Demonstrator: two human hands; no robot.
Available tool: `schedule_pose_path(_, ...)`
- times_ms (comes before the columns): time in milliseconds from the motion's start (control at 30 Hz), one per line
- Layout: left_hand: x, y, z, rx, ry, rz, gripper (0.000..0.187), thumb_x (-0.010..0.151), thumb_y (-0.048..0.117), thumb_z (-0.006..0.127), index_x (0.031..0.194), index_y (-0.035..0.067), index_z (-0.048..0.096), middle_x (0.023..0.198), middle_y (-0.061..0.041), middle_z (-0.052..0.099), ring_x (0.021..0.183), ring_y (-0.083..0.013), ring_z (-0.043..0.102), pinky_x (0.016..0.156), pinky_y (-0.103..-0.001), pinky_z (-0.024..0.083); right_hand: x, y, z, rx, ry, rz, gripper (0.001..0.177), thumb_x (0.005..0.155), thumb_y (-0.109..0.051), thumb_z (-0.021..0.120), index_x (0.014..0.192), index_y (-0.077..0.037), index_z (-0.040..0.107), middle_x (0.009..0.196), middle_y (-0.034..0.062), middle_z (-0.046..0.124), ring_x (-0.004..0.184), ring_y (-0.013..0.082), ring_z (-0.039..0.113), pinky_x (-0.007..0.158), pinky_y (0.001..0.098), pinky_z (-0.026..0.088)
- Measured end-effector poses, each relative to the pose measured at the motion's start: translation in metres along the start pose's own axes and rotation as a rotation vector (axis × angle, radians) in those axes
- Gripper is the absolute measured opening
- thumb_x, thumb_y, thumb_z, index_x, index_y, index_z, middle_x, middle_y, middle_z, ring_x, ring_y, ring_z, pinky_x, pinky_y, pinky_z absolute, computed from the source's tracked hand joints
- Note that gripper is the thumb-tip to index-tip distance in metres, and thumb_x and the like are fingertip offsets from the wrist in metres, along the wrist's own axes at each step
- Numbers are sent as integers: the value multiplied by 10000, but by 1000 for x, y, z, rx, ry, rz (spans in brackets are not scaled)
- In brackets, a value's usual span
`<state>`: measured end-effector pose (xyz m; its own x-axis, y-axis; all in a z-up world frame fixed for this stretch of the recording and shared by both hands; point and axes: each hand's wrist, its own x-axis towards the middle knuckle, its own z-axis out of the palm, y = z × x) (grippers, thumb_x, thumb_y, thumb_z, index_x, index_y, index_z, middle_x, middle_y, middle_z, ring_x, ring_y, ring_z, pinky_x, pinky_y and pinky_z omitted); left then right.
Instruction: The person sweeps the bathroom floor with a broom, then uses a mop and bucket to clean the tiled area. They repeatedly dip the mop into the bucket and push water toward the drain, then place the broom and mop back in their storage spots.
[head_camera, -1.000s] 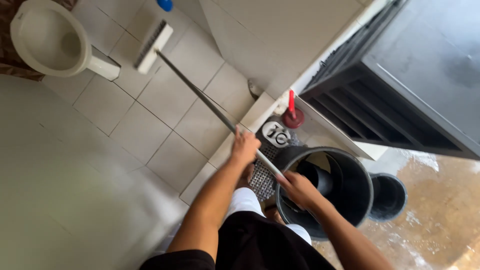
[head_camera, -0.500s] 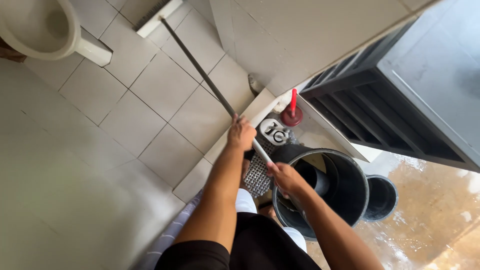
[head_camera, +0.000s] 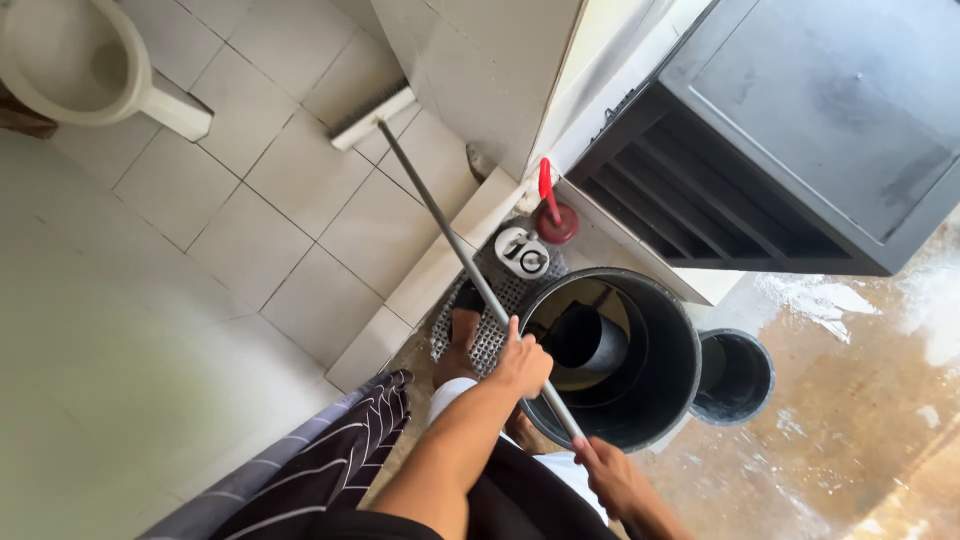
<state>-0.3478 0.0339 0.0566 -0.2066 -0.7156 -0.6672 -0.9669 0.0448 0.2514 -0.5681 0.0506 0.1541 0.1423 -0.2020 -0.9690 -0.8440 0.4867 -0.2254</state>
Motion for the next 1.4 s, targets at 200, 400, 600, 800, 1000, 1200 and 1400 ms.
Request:
schedule_pose_path(200,-13,-22,-15,18,-58,61,264,713,220,810,970,158,814,1005,-95,781,1121,-309,665,1189,-695,210,-8,-22,5,-112,95,-134,588,998,-587,470,953,-53,712,590,71,579,460,180,580,411,335,475)
schedule_pose_path(400,23,-117,-37,153,-24,-54,201,816,246,765,987,153,813,1042,-80,770,1165,-294,631,1214,-642,178,52,-99,22,-139,114,-385,628,1022,-606,447,954,-45,719,750,134,734,608,207,683,566,360,534)
schedule_pose_path(600,39,-95,8,152,-99,-92,216,865,227,728,1057,155,794,1129,-74,752,1208,-281,621,1224,-661,129,39,-82,34,-117,40,-180,638,994,-631,390,1034,-58,667,800,144,705,591,273,711,520,407,586)
schedule_pose_path(800,-6,-6,2,41,-186,7,231,839,187,734,1058,152,800,1115,-90,758,1194,-298,634,1233,-647,121,27,23,32,-61,-2,-50,666,1023,-637,384,1041,-35,666,599,82,530,446,213,554,414,380,485)
schedule_pose_path(1000,-6,65,38,20,-141,70,221,830,166,727,1030,173,822,1070,-91,772,1148,-309,678,1213,-645,194,-4,94,13,-34,-4,1,608,1019,-599,389,1041,-50,648,569,35,471,411,199,499,398,368,449)
schedule_pose_path(1200,-11,158,46,-18,-109,235,196,851,251,719,1010,186,815,1033,-87,788,1034,-302,729,1074,-594,353,15,245,-29,-210,173,-45,578,957,-595,519,951,-84,789,681,72,692,692,191,678,690,361,546)
schedule_pose_path(1400,-30,134,22,-43,-38,286,182,756,259,763,914,190,820,947,-75,788,947,-273,739,928,-494,415,31,244,-28,-240,276,-162,498,902,-588,542,1062,-180,780,856,56,812,870,181,751,838,367,559)
